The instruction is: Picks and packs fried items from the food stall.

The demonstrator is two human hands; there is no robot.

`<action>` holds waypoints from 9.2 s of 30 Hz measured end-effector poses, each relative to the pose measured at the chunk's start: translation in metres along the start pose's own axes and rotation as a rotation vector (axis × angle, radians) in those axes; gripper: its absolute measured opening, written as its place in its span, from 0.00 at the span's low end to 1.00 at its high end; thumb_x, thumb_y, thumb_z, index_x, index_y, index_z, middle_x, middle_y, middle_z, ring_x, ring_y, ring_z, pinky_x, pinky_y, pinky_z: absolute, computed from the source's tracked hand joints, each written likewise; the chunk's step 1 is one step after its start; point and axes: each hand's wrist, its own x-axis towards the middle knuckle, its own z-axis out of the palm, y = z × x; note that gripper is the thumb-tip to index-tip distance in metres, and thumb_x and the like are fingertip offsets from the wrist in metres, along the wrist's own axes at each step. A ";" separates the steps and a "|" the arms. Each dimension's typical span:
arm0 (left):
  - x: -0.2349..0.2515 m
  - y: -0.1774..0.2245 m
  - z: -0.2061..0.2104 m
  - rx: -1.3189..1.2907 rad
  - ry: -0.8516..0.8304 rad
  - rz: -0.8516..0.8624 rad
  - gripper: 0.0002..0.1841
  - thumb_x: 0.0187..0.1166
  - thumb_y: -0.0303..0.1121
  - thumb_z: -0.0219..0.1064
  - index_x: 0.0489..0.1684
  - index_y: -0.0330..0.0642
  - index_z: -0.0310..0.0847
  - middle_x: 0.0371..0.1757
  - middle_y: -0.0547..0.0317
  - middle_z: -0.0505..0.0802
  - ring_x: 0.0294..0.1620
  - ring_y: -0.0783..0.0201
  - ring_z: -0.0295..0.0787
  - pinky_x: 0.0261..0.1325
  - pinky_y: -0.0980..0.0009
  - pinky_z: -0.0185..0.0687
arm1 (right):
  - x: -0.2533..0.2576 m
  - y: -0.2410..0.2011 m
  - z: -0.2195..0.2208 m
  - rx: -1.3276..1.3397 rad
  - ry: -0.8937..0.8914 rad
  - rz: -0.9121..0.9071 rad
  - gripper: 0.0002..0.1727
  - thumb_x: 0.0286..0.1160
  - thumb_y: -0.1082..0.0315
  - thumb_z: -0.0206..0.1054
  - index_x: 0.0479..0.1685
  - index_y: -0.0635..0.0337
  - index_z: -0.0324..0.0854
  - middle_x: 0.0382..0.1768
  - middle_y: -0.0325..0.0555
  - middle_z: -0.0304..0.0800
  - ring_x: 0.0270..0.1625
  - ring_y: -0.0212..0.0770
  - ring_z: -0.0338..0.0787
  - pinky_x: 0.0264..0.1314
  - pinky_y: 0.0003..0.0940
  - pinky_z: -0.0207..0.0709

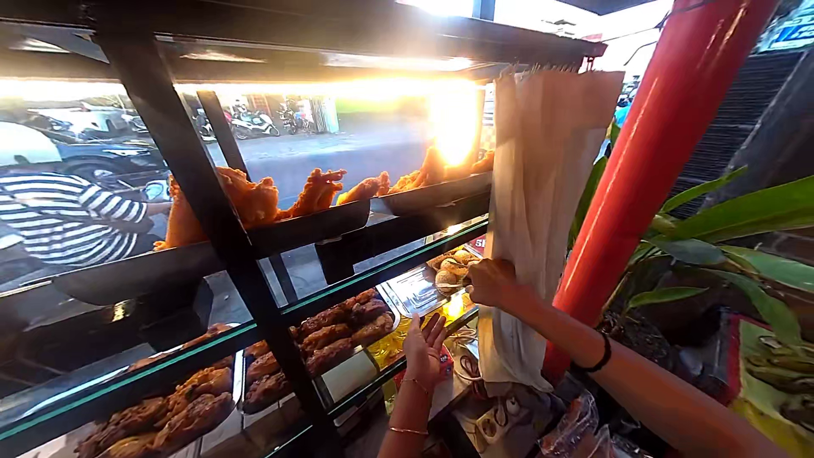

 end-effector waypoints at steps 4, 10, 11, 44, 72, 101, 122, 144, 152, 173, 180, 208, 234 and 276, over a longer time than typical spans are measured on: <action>0.003 0.002 0.001 0.006 0.033 0.022 0.28 0.95 0.46 0.46 0.81 0.29 0.61 0.69 0.33 0.85 0.58 0.46 0.91 0.58 0.58 0.88 | 0.003 0.006 0.002 -0.032 -0.007 0.027 0.22 0.79 0.53 0.66 0.54 0.65 0.86 0.56 0.63 0.90 0.64 0.63 0.87 0.60 0.65 0.78; 0.004 0.000 0.003 0.009 0.057 0.037 0.27 0.95 0.45 0.47 0.80 0.29 0.63 0.69 0.33 0.85 0.58 0.46 0.92 0.58 0.58 0.88 | 0.004 0.006 0.010 -0.076 -0.016 0.050 0.22 0.77 0.53 0.67 0.56 0.63 0.86 0.56 0.61 0.90 0.62 0.63 0.88 0.57 0.64 0.78; 0.003 0.000 0.004 0.004 0.063 0.039 0.27 0.95 0.45 0.47 0.80 0.28 0.63 0.69 0.33 0.85 0.58 0.47 0.92 0.57 0.58 0.88 | 0.005 0.006 0.014 -0.078 -0.003 0.039 0.22 0.77 0.54 0.67 0.57 0.63 0.86 0.56 0.61 0.90 0.62 0.63 0.88 0.57 0.64 0.78; 0.007 -0.002 0.003 -0.010 0.101 0.063 0.26 0.95 0.42 0.49 0.77 0.26 0.64 0.68 0.34 0.86 0.59 0.47 0.91 0.58 0.58 0.88 | 0.012 0.047 -0.022 0.009 -0.134 0.059 0.32 0.81 0.39 0.63 0.63 0.62 0.84 0.56 0.62 0.89 0.65 0.61 0.87 0.65 0.65 0.75; -0.008 0.017 -0.042 0.156 -0.283 -0.036 0.26 0.95 0.45 0.42 0.86 0.43 0.56 0.83 0.51 0.74 0.78 0.57 0.76 0.76 0.61 0.74 | -0.130 0.064 0.080 0.528 0.090 -0.322 0.32 0.75 0.44 0.72 0.81 0.36 0.78 0.47 0.41 0.94 0.41 0.39 0.91 0.47 0.48 0.86; -0.015 0.028 -0.035 0.090 -0.240 -0.057 0.26 0.96 0.45 0.35 0.87 0.42 0.54 0.86 0.46 0.70 0.81 0.53 0.73 0.78 0.58 0.70 | -0.080 0.037 0.293 0.797 -0.755 -0.166 0.27 0.82 0.44 0.66 0.73 0.48 0.84 0.28 0.45 0.82 0.23 0.36 0.73 0.28 0.37 0.70; 0.005 0.025 -0.032 -0.089 -0.169 -0.031 0.27 0.95 0.45 0.42 0.86 0.38 0.54 0.82 0.39 0.73 0.76 0.46 0.78 0.71 0.51 0.77 | 0.084 -0.027 0.075 0.450 0.148 0.075 0.29 0.84 0.45 0.60 0.75 0.51 0.81 0.68 0.60 0.87 0.73 0.63 0.83 0.71 0.67 0.74; 0.000 0.030 -0.049 0.084 -0.271 -0.076 0.26 0.93 0.47 0.41 0.83 0.42 0.60 0.76 0.49 0.79 0.70 0.56 0.80 0.68 0.59 0.77 | -0.081 0.025 0.076 0.616 -0.062 -0.438 0.29 0.79 0.46 0.70 0.80 0.40 0.80 0.59 0.42 0.93 0.59 0.40 0.91 0.67 0.49 0.81; -0.003 0.025 -0.058 0.184 -0.390 -0.033 0.27 0.94 0.47 0.44 0.87 0.44 0.55 0.86 0.51 0.71 0.82 0.56 0.72 0.80 0.59 0.70 | -0.100 -0.045 0.293 0.361 -0.711 -0.242 0.36 0.76 0.37 0.67 0.79 0.46 0.79 0.69 0.61 0.86 0.74 0.64 0.83 0.74 0.72 0.70; -0.007 0.030 -0.041 0.089 -0.314 -0.067 0.26 0.96 0.43 0.40 0.89 0.42 0.52 0.88 0.49 0.68 0.84 0.56 0.70 0.81 0.60 0.68 | -0.090 0.030 0.249 0.737 -0.651 -0.291 0.29 0.82 0.43 0.66 0.78 0.44 0.81 0.47 0.53 0.92 0.38 0.43 0.86 0.48 0.48 0.80; 0.000 0.031 -0.035 0.064 -0.238 -0.080 0.26 0.95 0.46 0.40 0.84 0.39 0.60 0.77 0.47 0.79 0.71 0.55 0.81 0.70 0.58 0.78 | -0.095 0.071 0.071 0.900 -0.178 -0.291 0.24 0.87 0.54 0.61 0.79 0.44 0.80 0.31 0.38 0.83 0.24 0.28 0.72 0.26 0.27 0.66; 0.006 0.025 -0.038 -0.016 -0.238 -0.042 0.26 0.96 0.42 0.40 0.88 0.38 0.51 0.83 0.41 0.73 0.77 0.50 0.77 0.74 0.57 0.75 | 0.060 -0.085 -0.001 0.152 0.037 -0.113 0.26 0.78 0.53 0.67 0.67 0.63 0.83 0.69 0.65 0.84 0.74 0.67 0.80 0.69 0.73 0.69; -0.003 0.027 -0.036 0.048 -0.238 -0.024 0.26 0.96 0.41 0.40 0.86 0.36 0.54 0.83 0.42 0.74 0.78 0.52 0.76 0.75 0.58 0.74 | 0.083 -0.079 0.010 0.096 0.054 -0.134 0.30 0.78 0.54 0.69 0.73 0.65 0.79 0.76 0.69 0.77 0.80 0.72 0.72 0.74 0.78 0.63; -0.195 0.015 -0.347 0.606 0.382 0.425 0.23 0.92 0.37 0.47 0.74 0.28 0.72 0.69 0.41 0.87 0.71 0.55 0.84 0.72 0.53 0.80 | -0.084 0.000 0.373 1.116 -0.887 -0.218 0.25 0.87 0.49 0.62 0.77 0.47 0.81 0.23 0.34 0.79 0.16 0.27 0.67 0.19 0.25 0.62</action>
